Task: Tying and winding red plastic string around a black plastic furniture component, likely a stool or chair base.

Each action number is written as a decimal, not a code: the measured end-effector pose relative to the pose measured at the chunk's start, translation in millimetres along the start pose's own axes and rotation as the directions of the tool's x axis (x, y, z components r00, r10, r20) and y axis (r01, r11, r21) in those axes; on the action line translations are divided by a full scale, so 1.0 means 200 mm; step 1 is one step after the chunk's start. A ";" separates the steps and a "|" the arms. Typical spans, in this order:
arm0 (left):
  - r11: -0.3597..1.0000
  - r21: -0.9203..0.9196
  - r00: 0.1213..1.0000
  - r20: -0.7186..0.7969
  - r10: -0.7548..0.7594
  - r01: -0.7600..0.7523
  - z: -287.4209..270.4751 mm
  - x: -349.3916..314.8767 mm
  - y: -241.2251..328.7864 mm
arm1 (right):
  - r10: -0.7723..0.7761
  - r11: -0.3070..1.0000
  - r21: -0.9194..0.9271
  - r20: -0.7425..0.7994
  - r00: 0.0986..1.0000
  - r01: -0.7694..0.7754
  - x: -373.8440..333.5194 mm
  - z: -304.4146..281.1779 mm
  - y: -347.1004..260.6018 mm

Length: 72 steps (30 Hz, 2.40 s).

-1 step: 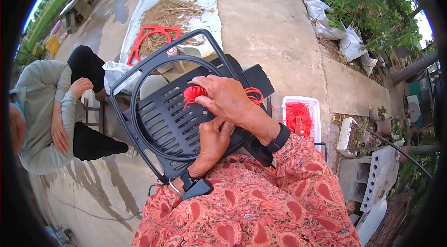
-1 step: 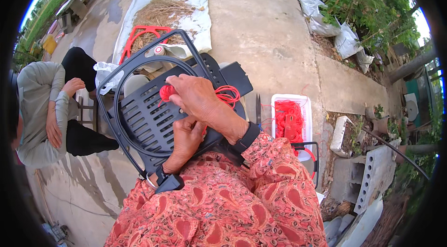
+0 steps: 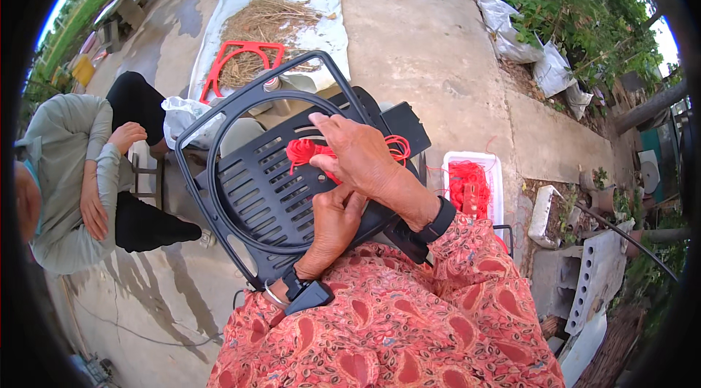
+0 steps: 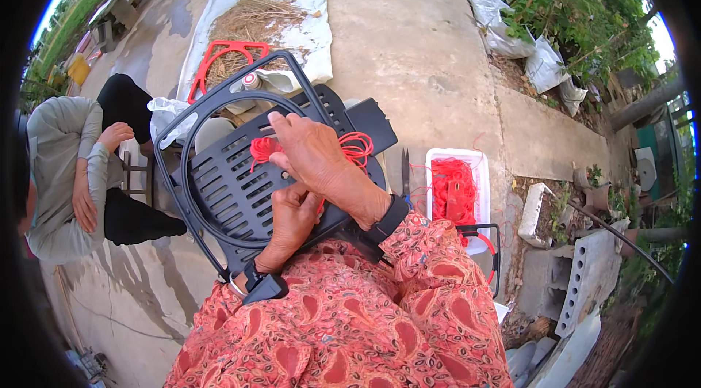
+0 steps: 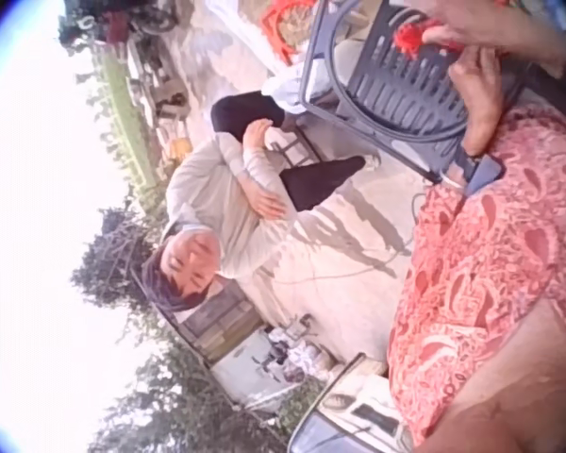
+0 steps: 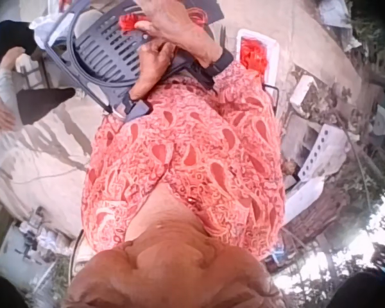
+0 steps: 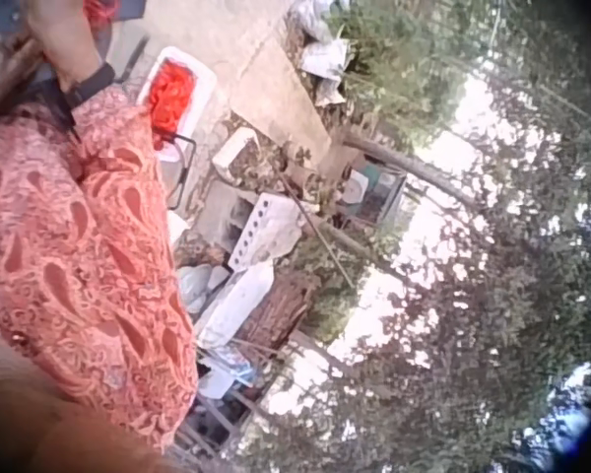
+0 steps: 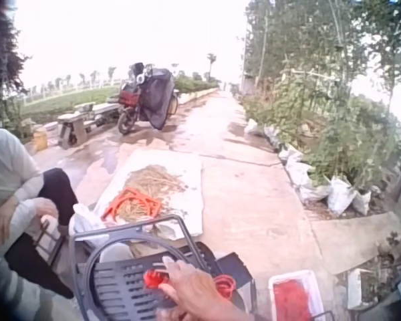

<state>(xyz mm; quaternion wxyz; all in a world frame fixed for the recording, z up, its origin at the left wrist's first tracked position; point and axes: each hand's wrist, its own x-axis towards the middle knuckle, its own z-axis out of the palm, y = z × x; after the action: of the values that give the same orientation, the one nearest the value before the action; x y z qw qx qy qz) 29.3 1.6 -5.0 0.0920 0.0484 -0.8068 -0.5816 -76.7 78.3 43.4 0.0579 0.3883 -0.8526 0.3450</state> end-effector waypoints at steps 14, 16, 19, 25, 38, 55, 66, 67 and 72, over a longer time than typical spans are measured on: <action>0.917 -0.224 0.934 0.216 -0.284 0.330 -0.02 0.04 0.02 | 0.248 0.300 0.918 0.186 0.951 -0.258 0.00 -0.22 -0.09; 0.821 -0.317 0.878 0.230 -0.420 0.475 -0.01 0.04 0.01 | 0.378 0.185 0.979 0.010 0.926 -0.086 -0.06 -0.38 -0.17; 0.770 -0.412 0.869 0.315 -0.382 0.488 -0.06 0.08 0.05 | 0.470 0.130 0.984 0.050 0.881 -0.125 -0.30 -0.63 -0.10; 0.613 -0.560 0.829 0.423 -0.367 0.557 -0.05 0.11 0.10 | 0.708 0.216 0.913 0.098 0.699 -0.346 -0.70 -0.71 -0.06; 0.632 -0.503 0.801 0.460 -0.382 0.590 -0.02 0.10 0.09 | 0.748 0.578 0.493 -0.001 0.664 -0.650 -0.79 -0.60 -0.01; 0.869 -0.351 0.933 0.221 -0.284 0.348 -0.03 0.05 0.06 | 0.368 0.868 -0.383 0.067 0.927 -0.316 -0.41 -0.32 -0.14; 0.934 -0.284 0.975 0.104 -0.196 0.218 -0.02 0.04 0.00 | 0.581 0.778 -0.434 0.225 0.782 -0.454 -0.38 -0.35 -0.14; 0.962 -0.230 0.988 0.080 -0.131 0.146 0.00 0.04 -0.03 | 0.583 0.777 -0.435 0.227 0.780 -0.454 -0.36 -0.32 -0.15; 0.973 -0.203 0.994 0.037 -0.101 0.106 0.00 0.05 0.02 | 0.449 0.863 -0.323 0.140 0.882 -0.388 -0.33 -0.25 -0.12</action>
<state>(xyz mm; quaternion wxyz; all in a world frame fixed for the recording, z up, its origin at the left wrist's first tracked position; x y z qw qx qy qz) 20.3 0.3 -1.1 0.0554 0.0729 -0.7402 -0.6661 -23.7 140.4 70.0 -0.0538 0.2145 -0.9585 0.1797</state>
